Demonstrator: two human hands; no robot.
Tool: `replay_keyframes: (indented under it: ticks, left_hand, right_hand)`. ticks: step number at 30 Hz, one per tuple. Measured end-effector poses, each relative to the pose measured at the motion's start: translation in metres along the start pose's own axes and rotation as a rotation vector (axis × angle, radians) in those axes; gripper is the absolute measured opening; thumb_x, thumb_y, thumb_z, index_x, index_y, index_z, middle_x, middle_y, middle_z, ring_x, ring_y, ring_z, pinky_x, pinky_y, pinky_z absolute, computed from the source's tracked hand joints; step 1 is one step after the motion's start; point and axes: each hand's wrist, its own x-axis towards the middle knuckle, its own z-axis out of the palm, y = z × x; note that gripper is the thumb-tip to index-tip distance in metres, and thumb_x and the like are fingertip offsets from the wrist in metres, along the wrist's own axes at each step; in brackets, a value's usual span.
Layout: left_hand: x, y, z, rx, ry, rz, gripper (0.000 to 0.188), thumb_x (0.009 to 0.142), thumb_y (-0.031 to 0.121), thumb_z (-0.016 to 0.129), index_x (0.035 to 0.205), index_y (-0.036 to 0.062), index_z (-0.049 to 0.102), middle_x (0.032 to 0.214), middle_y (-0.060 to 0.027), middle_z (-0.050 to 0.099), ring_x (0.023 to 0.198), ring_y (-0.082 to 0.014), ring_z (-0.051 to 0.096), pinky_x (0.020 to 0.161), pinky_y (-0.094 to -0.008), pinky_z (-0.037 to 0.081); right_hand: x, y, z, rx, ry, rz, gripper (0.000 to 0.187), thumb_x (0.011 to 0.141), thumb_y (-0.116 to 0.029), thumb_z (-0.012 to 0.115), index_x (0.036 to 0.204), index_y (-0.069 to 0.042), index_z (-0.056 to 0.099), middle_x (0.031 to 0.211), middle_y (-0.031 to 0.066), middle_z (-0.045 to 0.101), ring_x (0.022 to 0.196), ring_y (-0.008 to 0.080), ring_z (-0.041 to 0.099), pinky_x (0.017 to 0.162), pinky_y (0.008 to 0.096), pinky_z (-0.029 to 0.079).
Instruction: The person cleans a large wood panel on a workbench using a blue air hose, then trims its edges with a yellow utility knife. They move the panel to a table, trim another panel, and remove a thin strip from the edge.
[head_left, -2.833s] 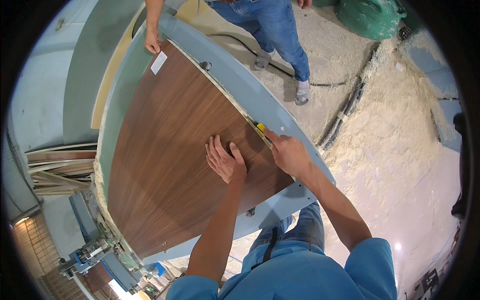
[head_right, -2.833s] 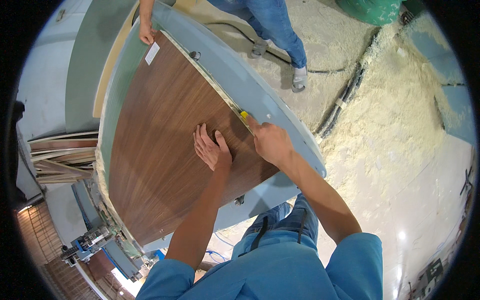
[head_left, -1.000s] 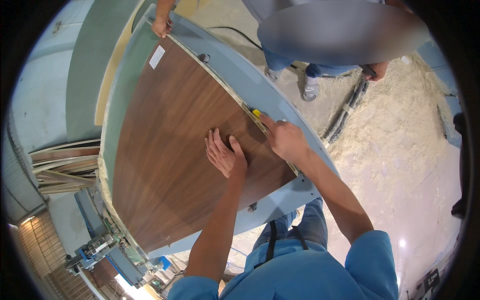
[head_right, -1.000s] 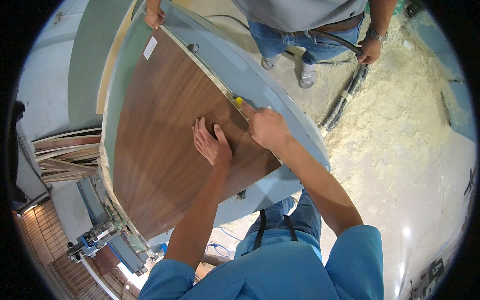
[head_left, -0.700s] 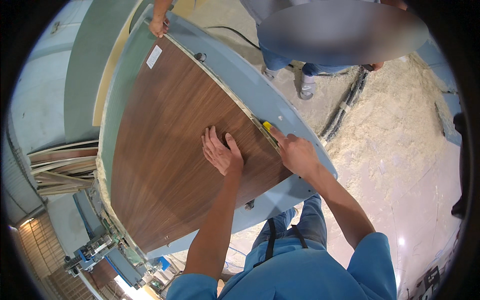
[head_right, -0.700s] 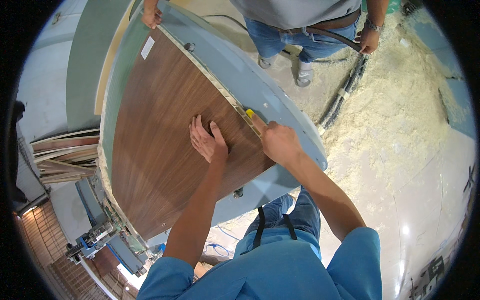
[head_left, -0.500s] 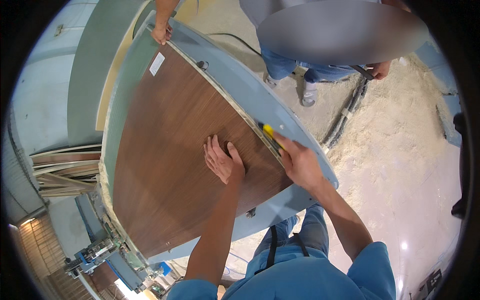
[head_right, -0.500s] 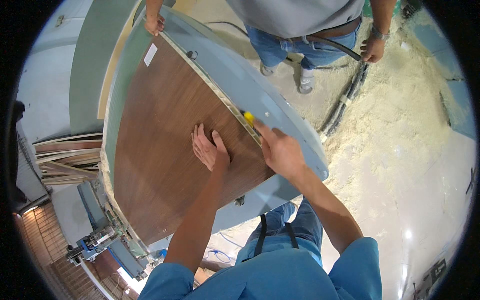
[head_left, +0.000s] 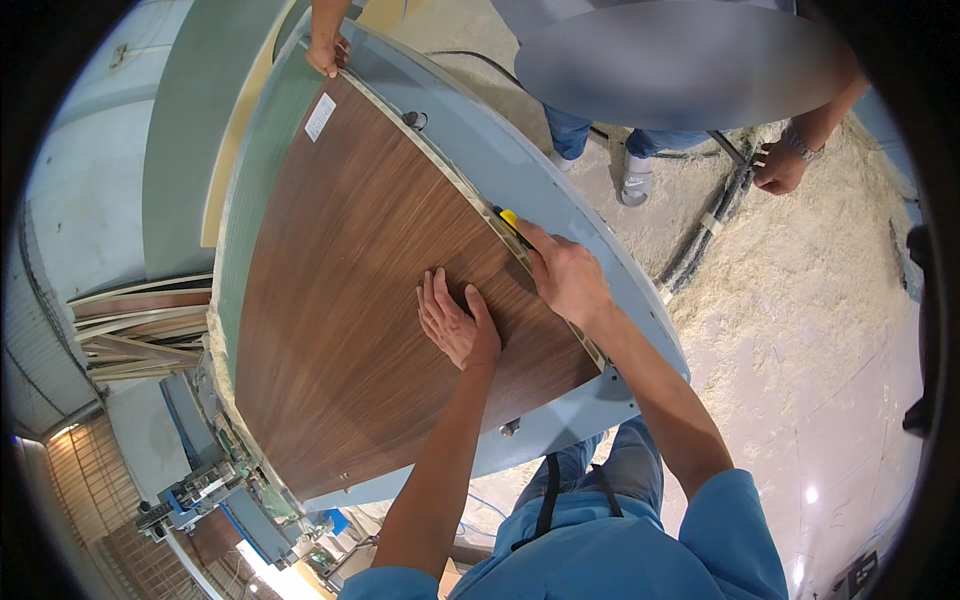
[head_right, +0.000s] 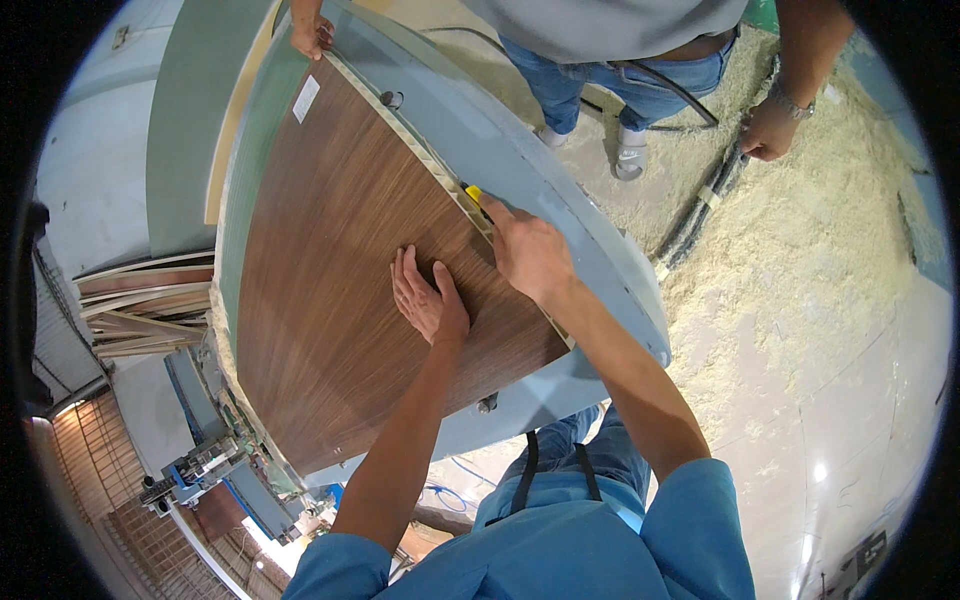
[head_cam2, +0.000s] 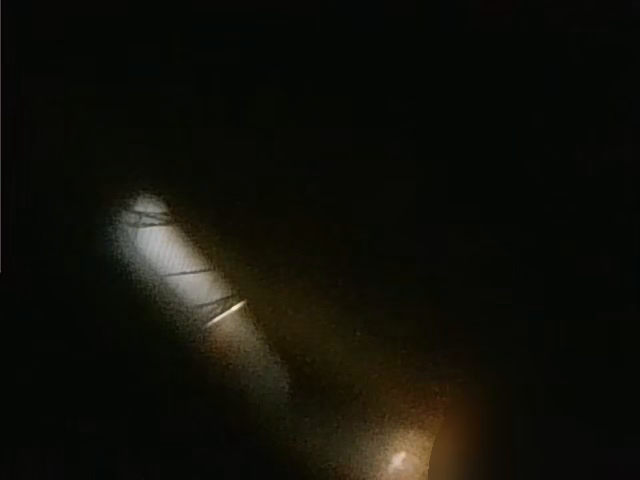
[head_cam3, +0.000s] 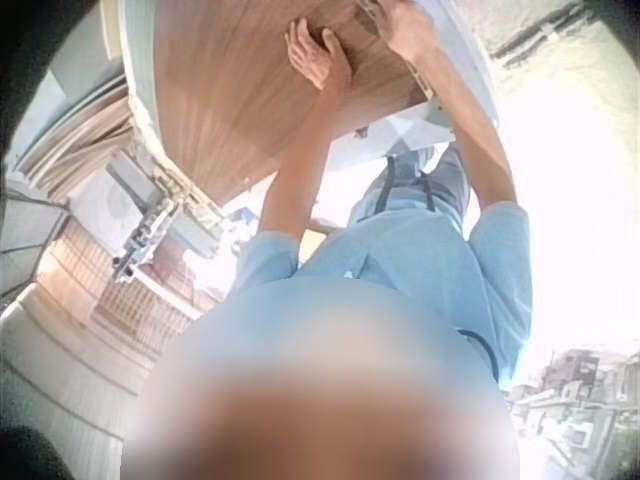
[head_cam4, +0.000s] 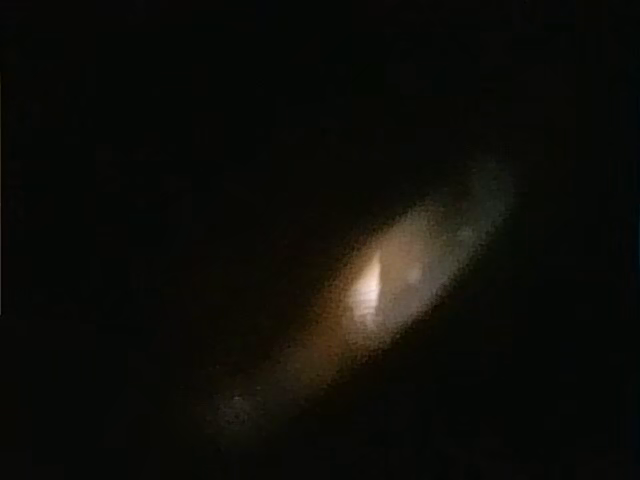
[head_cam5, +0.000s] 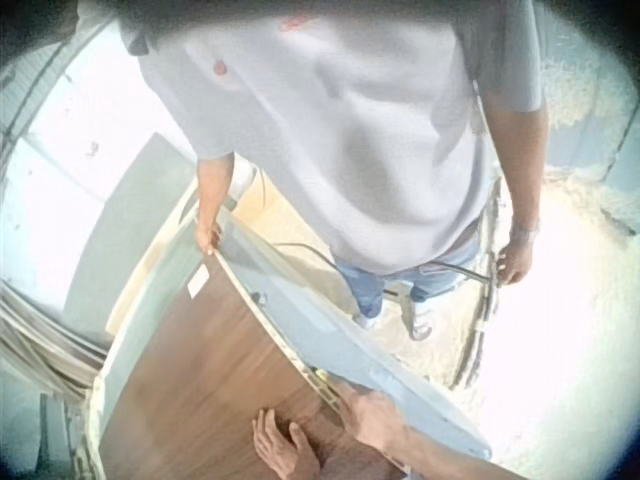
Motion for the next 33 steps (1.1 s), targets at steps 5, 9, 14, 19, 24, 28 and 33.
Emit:
replay_keyframes:
  ticks: [5, 9, 14, 19, 24, 28, 33]
  left_hand:
    - [0.0, 0.001, -0.001, 0.017, -0.02, -0.02, 0.057, 0.104, 0.039, 0.048, 0.155, 0.0173, 0.034, 0.162, -0.0113, 0.035, 0.154, -0.0317, 0.024, 0.127, -0.0504, 0.018]
    - [0.0, 0.002, -0.001, 0.016, -0.021, -0.024, 0.057, 0.104, 0.039, 0.048, 0.155, 0.0176, 0.034, 0.162, -0.0113, 0.034, 0.155, -0.0317, 0.023, 0.127, -0.0507, 0.018]
    - [0.0, 0.001, 0.0, 0.012, -0.017, -0.018, 0.057, 0.104, 0.039, 0.048, 0.155, 0.0168, 0.035, 0.162, -0.0115, 0.034, 0.154, -0.0319, 0.024, 0.127, -0.0509, 0.018]
    - [-0.001, -0.001, 0.001, 0.0, 0.007, 0.019, 0.058, 0.104, 0.04, 0.048, 0.155, 0.0163, 0.035, 0.162, -0.0124, 0.034, 0.154, -0.0325, 0.024, 0.127, -0.0511, 0.018]
    - [-0.001, -0.002, 0.001, 0.007, 0.003, 0.013, 0.058, 0.104, 0.04, 0.048, 0.155, 0.016, 0.035, 0.162, -0.0127, 0.035, 0.154, -0.0326, 0.024, 0.126, -0.0511, 0.018]
    - [-0.002, -0.002, 0.001, -0.002, 0.01, 0.017, 0.058, 0.104, 0.04, 0.049, 0.155, 0.0158, 0.035, 0.162, -0.0127, 0.035, 0.154, -0.0326, 0.024, 0.126, -0.051, 0.018]
    - [-0.003, -0.001, 0.001, -0.003, 0.007, 0.014, 0.058, 0.104, 0.039, 0.049, 0.155, 0.0156, 0.035, 0.162, -0.0127, 0.035, 0.154, -0.0324, 0.024, 0.127, -0.0508, 0.017]
  right_hand:
    - [0.003, -0.001, 0.0, -0.003, -0.01, 0.004, 0.044, 0.096, -0.007, 0.059, 0.139, -0.013, 0.056, 0.104, 0.0245, 0.072, 0.092, 0.0448, 0.069, 0.082, 0.0532, 0.056]
    - [0.001, -0.001, -0.002, -0.013, -0.008, -0.007, 0.045, 0.096, -0.007, 0.059, 0.14, -0.012, 0.056, 0.106, 0.0238, 0.072, 0.093, 0.0442, 0.07, 0.082, 0.0524, 0.056]
    - [-0.003, 0.002, 0.0, -0.005, -0.015, -0.001, 0.045, 0.095, -0.006, 0.059, 0.139, -0.01, 0.056, 0.109, 0.0247, 0.071, 0.094, 0.0439, 0.069, 0.084, 0.0511, 0.056]
    - [-0.006, 0.008, 0.011, 0.043, 0.133, -0.122, 0.046, 0.095, -0.009, 0.058, 0.141, -0.012, 0.055, 0.092, 0.025, 0.072, 0.079, 0.0449, 0.07, 0.074, 0.0539, 0.058]
    - [-0.008, 0.014, 0.02, 0.105, 0.142, -0.084, 0.046, 0.094, -0.006, 0.059, 0.14, -0.011, 0.057, 0.096, 0.0255, 0.072, 0.081, 0.0452, 0.07, 0.077, 0.0533, 0.058]
    - [-0.01, 0.014, 0.022, 0.137, 0.204, -0.139, 0.048, 0.093, -0.005, 0.06, 0.14, -0.013, 0.057, 0.1, 0.0252, 0.072, 0.084, 0.0456, 0.07, 0.08, 0.0523, 0.058]
    - [-0.01, 0.014, 0.021, 0.115, 0.212, -0.163, 0.048, 0.093, -0.005, 0.061, 0.141, -0.014, 0.057, 0.102, 0.0249, 0.072, 0.086, 0.0453, 0.07, 0.081, 0.0518, 0.059]
